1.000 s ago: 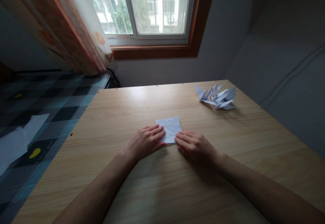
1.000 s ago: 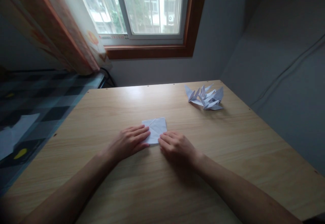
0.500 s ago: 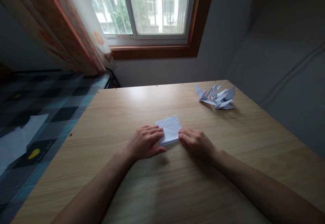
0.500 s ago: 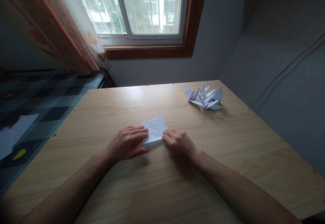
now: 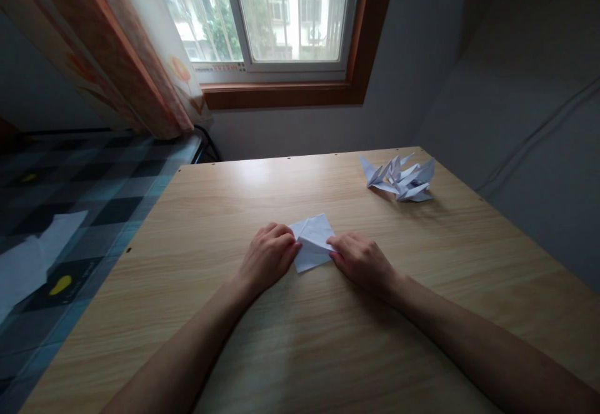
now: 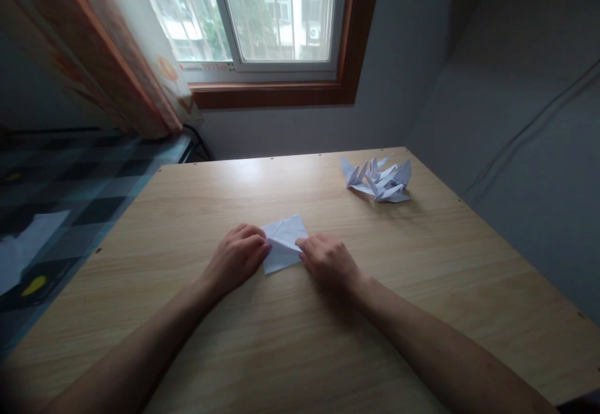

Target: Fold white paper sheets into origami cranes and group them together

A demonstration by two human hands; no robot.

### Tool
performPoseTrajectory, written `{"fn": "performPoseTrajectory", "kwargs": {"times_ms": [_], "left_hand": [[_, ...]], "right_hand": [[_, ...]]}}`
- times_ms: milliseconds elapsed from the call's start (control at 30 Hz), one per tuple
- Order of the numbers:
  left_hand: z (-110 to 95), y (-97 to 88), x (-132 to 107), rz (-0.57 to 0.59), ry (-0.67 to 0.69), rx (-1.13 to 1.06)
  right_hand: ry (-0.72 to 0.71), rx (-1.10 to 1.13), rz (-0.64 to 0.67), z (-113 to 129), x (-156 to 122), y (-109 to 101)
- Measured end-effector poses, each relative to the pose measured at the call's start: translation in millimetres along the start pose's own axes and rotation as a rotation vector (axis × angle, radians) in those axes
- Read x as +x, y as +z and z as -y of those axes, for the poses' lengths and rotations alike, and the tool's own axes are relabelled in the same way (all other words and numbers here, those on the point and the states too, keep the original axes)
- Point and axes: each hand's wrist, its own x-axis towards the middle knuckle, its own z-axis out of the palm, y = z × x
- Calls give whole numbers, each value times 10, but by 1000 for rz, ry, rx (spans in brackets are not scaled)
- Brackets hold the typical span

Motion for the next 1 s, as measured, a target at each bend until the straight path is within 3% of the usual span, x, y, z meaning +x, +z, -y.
{"fn": "performPoseTrajectory", "kwargs": {"times_ms": [200,400,533,700,1000], "left_hand": [[-55,17,16,32,-67,124],[-49,28,14,28,-53,160],[-40,39,-2,27,68,158],[-63,2,2,143,251,189],[-170,-62,9,193,276,263]], "right_hand": [[-113,-28,17,-6,-15,2],[-101,-24,38,-6,-11,-6],[-95,-18,42,0,-2,-9],[-101,18,44,-28,9,-63],[-219,65,53,-245,-54,-165]]}}
